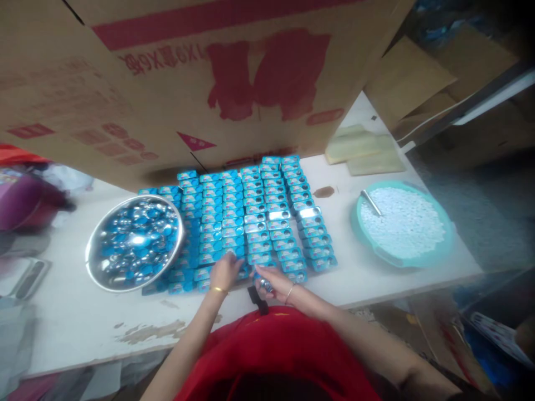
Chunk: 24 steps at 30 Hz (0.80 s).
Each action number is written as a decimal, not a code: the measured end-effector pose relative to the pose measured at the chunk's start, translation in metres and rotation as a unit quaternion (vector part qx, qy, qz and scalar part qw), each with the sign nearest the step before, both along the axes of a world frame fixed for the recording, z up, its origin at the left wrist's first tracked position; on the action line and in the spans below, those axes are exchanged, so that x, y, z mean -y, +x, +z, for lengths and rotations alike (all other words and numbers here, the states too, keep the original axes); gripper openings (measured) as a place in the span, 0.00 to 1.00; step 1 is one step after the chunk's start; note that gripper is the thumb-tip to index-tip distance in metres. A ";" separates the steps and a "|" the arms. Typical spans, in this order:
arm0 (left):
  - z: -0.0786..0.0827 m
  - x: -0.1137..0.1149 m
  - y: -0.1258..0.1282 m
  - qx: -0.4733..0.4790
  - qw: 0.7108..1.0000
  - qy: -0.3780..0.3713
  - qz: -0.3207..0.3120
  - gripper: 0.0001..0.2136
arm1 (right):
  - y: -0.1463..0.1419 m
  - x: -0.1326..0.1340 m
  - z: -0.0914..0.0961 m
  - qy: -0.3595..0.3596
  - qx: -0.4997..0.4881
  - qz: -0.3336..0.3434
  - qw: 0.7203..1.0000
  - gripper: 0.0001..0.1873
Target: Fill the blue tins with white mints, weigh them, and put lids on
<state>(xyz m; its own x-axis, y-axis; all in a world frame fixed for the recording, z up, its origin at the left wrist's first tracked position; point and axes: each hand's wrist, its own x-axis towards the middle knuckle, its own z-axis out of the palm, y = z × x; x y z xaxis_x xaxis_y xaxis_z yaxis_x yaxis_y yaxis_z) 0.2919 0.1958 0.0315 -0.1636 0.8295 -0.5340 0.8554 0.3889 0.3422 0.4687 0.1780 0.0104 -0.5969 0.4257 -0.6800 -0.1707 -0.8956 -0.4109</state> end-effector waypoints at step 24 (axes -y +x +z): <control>-0.025 0.021 0.005 -0.045 0.994 -0.053 0.079 0.10 | 0.035 0.050 0.019 -0.001 -0.012 -0.009 1.000 0.16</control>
<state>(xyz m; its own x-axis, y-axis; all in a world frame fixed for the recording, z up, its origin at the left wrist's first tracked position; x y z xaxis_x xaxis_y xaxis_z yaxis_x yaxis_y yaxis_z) 0.2970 0.1746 0.0060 -0.3383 0.7295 -0.5945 0.8060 0.5507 0.2170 0.5041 0.1278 0.0290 -0.6051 0.4351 -0.6668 -0.1970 -0.8933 -0.4040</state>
